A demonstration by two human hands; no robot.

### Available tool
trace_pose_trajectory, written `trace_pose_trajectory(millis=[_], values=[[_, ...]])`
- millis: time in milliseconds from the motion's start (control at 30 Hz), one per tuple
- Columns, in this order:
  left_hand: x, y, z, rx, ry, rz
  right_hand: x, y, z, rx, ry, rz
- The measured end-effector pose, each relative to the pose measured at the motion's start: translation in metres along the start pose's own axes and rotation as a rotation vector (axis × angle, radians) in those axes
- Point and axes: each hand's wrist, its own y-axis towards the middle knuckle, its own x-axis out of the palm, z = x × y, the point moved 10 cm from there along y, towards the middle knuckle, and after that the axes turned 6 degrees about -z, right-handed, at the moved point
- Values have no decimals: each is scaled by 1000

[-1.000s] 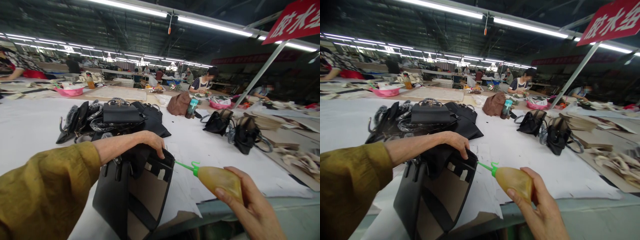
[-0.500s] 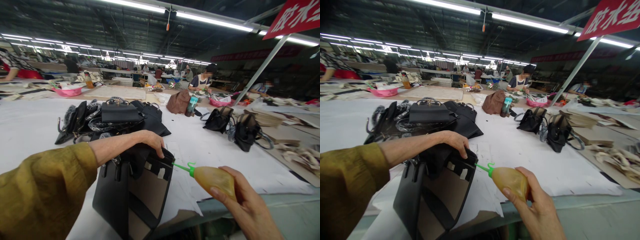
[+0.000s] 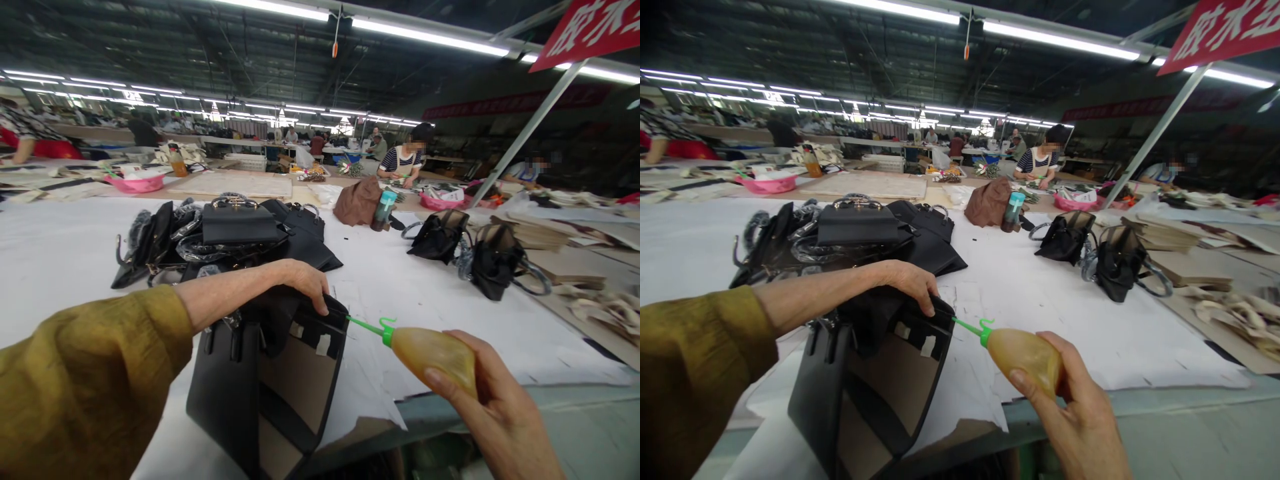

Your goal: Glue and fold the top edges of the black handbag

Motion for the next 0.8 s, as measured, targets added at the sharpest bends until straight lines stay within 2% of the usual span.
trace_pose_trajectory(millis=[200,467,633,800], values=[[0,3,0,-5,6,1,3,-1,3,18,8,-9],[-1,3,-1,-13,43,6,12,-5,16,118,24,-111],[2,2,3,-9,105,-11,11,-4,15,128,93,-114],[1,2,3,-12,111,17,19,-4,19,161,74,-173]])
